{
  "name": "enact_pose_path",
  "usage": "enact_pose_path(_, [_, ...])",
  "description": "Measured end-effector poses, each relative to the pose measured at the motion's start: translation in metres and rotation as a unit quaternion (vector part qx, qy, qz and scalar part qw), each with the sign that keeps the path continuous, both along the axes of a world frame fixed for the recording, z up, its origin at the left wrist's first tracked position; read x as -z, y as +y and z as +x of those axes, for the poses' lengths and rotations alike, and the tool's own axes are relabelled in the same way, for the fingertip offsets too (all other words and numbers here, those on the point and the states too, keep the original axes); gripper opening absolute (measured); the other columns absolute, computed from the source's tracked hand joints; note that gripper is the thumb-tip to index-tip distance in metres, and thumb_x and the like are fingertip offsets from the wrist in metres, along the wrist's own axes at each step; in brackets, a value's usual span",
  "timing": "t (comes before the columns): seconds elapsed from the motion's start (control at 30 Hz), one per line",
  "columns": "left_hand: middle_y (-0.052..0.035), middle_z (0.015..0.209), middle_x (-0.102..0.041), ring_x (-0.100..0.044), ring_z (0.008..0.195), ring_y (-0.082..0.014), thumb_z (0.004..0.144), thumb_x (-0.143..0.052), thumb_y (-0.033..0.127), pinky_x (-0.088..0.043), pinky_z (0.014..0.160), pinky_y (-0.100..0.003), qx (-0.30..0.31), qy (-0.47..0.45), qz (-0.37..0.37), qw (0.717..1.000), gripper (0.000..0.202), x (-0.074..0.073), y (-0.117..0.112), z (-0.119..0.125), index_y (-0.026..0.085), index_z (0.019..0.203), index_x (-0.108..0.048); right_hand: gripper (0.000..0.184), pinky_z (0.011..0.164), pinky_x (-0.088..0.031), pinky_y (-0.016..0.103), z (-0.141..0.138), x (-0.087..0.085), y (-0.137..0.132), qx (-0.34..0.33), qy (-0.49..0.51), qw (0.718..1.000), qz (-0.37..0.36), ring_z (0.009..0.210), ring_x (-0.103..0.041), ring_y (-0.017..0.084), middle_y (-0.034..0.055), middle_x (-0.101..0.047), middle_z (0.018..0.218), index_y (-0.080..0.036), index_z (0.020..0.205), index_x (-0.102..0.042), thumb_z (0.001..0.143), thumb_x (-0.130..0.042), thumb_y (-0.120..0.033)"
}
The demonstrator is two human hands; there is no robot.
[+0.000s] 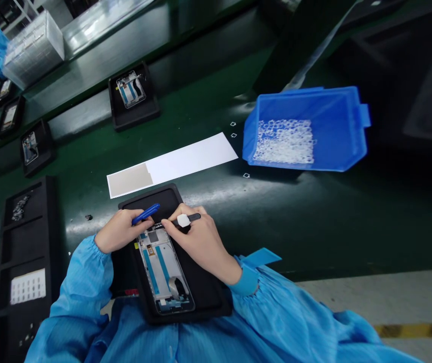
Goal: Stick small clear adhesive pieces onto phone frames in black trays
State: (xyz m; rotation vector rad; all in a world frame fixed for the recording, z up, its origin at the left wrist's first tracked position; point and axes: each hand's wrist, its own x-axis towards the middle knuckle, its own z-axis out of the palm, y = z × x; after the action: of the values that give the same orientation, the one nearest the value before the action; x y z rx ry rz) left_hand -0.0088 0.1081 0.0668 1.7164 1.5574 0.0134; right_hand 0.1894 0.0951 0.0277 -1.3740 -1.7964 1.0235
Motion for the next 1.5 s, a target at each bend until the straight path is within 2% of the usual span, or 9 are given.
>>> enact_pose_path(0.27, [0.0012,0.068,-0.066,-0.061,0.063,-0.0151,0.087,-0.054,0.035,-0.039,0.058,-0.024,0.017,0.036,0.009,0.999,0.02,-0.004,-0.002,0.004,0.021,0.087,-0.07,0.023,0.062,-0.043,0.032,0.001,0.0,0.0,0.002,-0.004,1.0,0.006,0.07,-0.057,0.021,0.0014,-0.064,0.068,-0.023,0.069,-0.057,0.087,-0.058,-0.037])
enact_pose_path(0.57, [-0.001,0.083,-0.073,-0.068,0.081,-0.0236,0.091,-0.054,0.036,-0.043,0.064,-0.029,0.059,0.166,0.031,0.984,0.02,-0.008,-0.006,0.016,0.027,0.103,-0.067,0.025,0.058,-0.041,0.03,0.003,0.001,-0.001,0.0,0.014,0.999,0.032,0.066,-0.055,0.019,0.0008,-0.059,0.064,-0.023,0.067,-0.053,0.089,-0.056,-0.035])
enact_pose_path(0.87, [-0.0022,0.083,-0.072,-0.068,0.08,-0.0233,0.092,-0.054,0.037,-0.044,0.065,-0.028,0.053,0.168,0.021,0.984,0.02,-0.007,-0.006,0.014,0.027,0.104,-0.067,0.028,0.066,-0.042,0.034,0.0,-0.003,-0.001,-0.03,-0.02,0.998,0.056,0.062,-0.054,0.018,-0.0001,-0.058,0.063,-0.024,0.069,-0.049,0.092,-0.051,-0.04])
enact_pose_path(1.1, [-0.0019,0.083,-0.072,-0.068,0.08,-0.0226,0.09,-0.055,0.03,-0.045,0.068,-0.028,0.034,0.146,0.035,0.988,0.017,-0.006,-0.01,0.016,0.026,0.102,-0.066,0.028,0.065,-0.04,0.035,-0.003,-0.002,-0.001,-0.036,-0.022,0.995,0.086,0.061,-0.052,0.019,0.0004,-0.055,0.061,-0.024,0.065,-0.046,0.089,-0.052,-0.037])
enact_pose_path(1.17, [-0.0005,0.086,-0.072,-0.067,0.08,-0.0203,0.089,-0.055,0.026,-0.047,0.071,-0.027,-0.005,0.104,0.062,0.993,0.018,-0.007,-0.023,0.012,0.026,0.105,-0.064,0.026,0.065,-0.041,0.035,0.0,0.001,-0.001,-0.025,0.005,0.996,0.084,0.063,-0.053,0.019,0.0005,-0.055,0.061,-0.024,0.065,-0.047,0.088,-0.054,-0.034])
enact_pose_path(1.23, [-0.0009,0.092,-0.071,-0.067,0.084,-0.0183,0.09,-0.053,0.026,-0.05,0.076,-0.027,-0.09,0.052,0.115,0.988,0.021,-0.006,-0.045,0.003,0.026,0.109,-0.063,0.022,0.065,-0.043,0.034,0.004,0.005,-0.002,0.012,0.055,0.996,0.068,0.068,-0.056,0.02,0.0011,-0.058,0.064,-0.024,0.068,-0.051,0.087,-0.055,-0.033])
enact_pose_path(1.3, [-0.0038,0.099,-0.07,-0.066,0.09,-0.0182,0.093,-0.05,0.029,-0.052,0.082,-0.028,-0.196,0.031,0.172,0.965,0.024,-0.002,-0.077,-0.008,0.025,0.112,-0.063,0.018,0.066,-0.046,0.034,0.007,0.009,-0.002,0.061,0.115,0.99,0.047,0.071,-0.058,0.02,0.0014,-0.059,0.069,-0.024,0.072,-0.054,0.088,-0.056,-0.034])
enact_pose_path(1.37, [-0.0072,0.103,-0.066,-0.066,0.095,-0.02,0.093,-0.048,0.032,-0.054,0.084,-0.031,-0.261,0.058,0.192,0.944,0.032,0.004,-0.113,-0.014,0.023,0.12,-0.062,0.017,0.068,-0.048,0.034,0.008,0.012,-0.002,0.094,0.162,0.982,0.029,0.072,-0.06,0.02,0.0018,-0.06,0.072,-0.024,0.075,-0.054,0.088,-0.056,-0.035])
enact_pose_path(1.5, [-0.0139,0.135,-0.052,-0.055,0.123,-0.0299,0.083,-0.059,0.038,-0.051,0.099,-0.038,-0.23,0.031,0.123,0.965,0.055,0.024,-0.17,-0.005,0.023,0.135,-0.055,0.018,0.068,-0.052,0.034,0.002,0.015,-0.002,0.115,0.211,0.971,-0.009,0.073,-0.064,0.021,0.0041,-0.064,0.075,-0.025,0.076,-0.056,0.085,-0.061,-0.04])
